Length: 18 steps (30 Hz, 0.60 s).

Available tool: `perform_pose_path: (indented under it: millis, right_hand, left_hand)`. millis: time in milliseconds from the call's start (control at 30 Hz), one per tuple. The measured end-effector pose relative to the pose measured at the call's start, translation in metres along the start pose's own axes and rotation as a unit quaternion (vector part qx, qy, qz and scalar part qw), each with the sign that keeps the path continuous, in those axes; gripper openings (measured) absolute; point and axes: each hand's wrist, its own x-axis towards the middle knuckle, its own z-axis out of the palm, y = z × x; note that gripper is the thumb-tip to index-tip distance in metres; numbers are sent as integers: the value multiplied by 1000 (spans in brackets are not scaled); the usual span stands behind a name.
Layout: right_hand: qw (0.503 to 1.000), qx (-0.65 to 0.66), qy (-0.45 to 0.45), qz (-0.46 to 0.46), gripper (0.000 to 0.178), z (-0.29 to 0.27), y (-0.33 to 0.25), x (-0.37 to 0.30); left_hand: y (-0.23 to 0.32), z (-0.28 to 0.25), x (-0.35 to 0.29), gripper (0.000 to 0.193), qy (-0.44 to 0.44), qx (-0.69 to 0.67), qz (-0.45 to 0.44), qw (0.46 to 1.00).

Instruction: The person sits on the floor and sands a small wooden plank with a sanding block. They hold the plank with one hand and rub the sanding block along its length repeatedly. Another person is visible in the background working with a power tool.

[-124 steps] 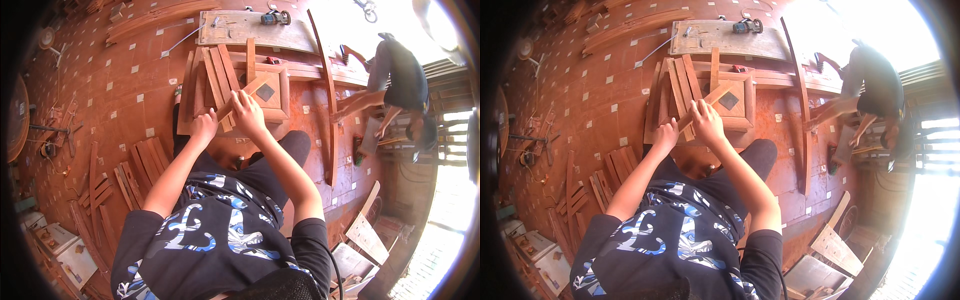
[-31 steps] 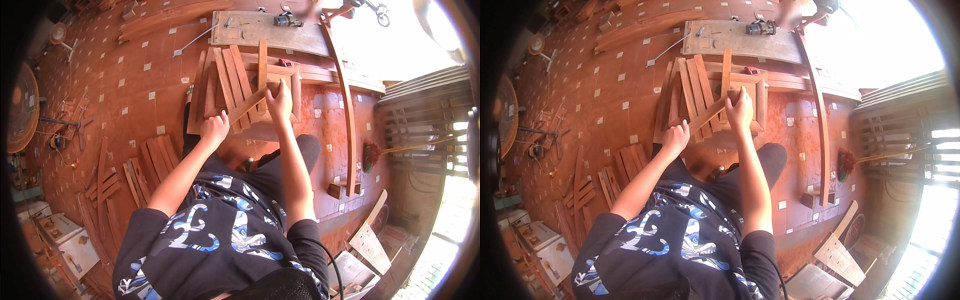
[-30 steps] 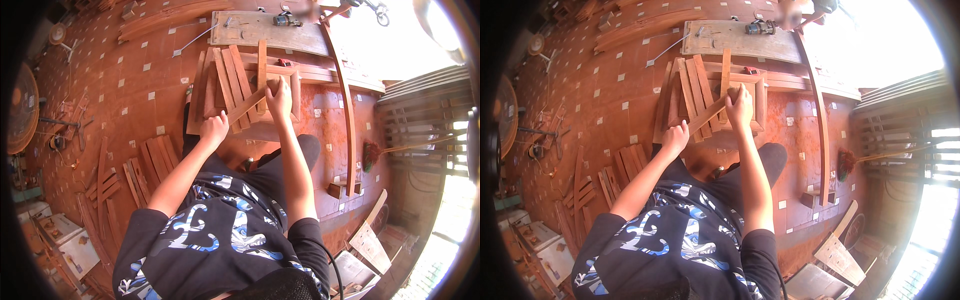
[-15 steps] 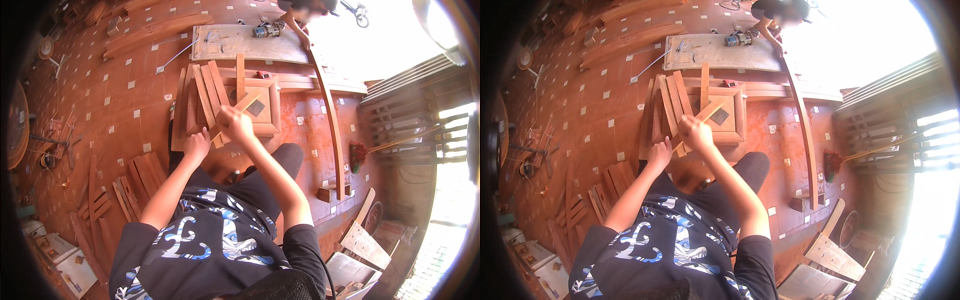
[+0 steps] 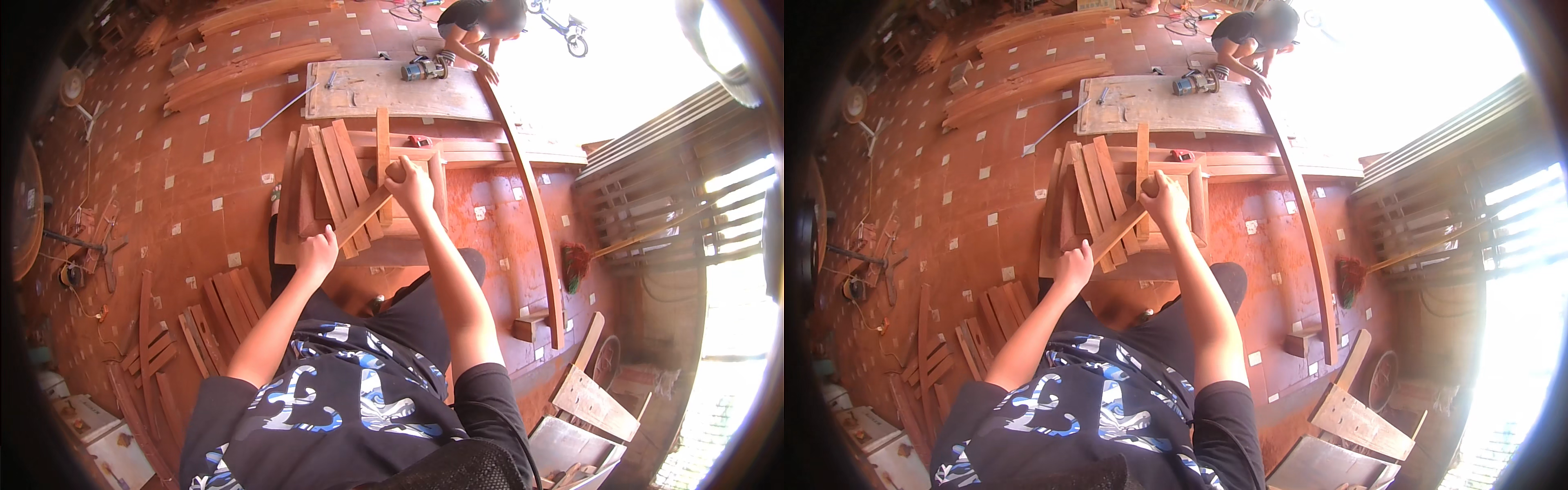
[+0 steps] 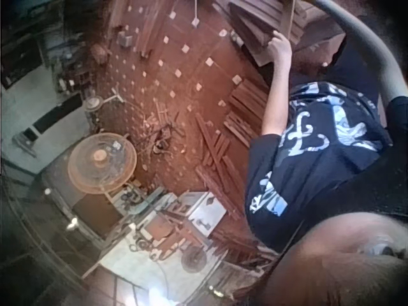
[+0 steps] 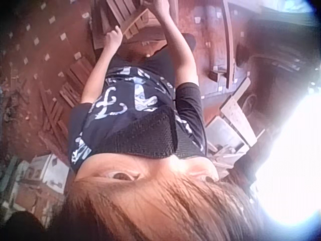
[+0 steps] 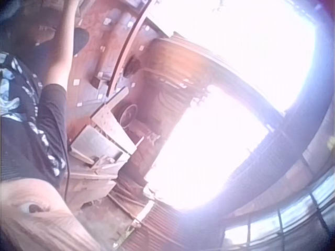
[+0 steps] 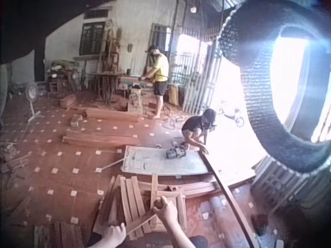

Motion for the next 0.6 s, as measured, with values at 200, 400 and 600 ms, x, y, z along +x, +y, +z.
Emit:
perform_pose_path:
  millis: [200, 400, 600]
  right_hand:
    - [994, 49, -86, -47, 58, 4, -13, -36]
    - [988, 10, -57, -144, 58, 9, -26, -85]
    - [994, -55, -63, -64, 41, -1, -12, -24]
  left_hand:
    - [1, -5, 2, 72, -15, 1, -10, 1000]
    - [-2, -4, 3, 69, -4, 5, -5, 1000]
    - [-7, 1, 6, 71, -6, 0, 1, 1000]
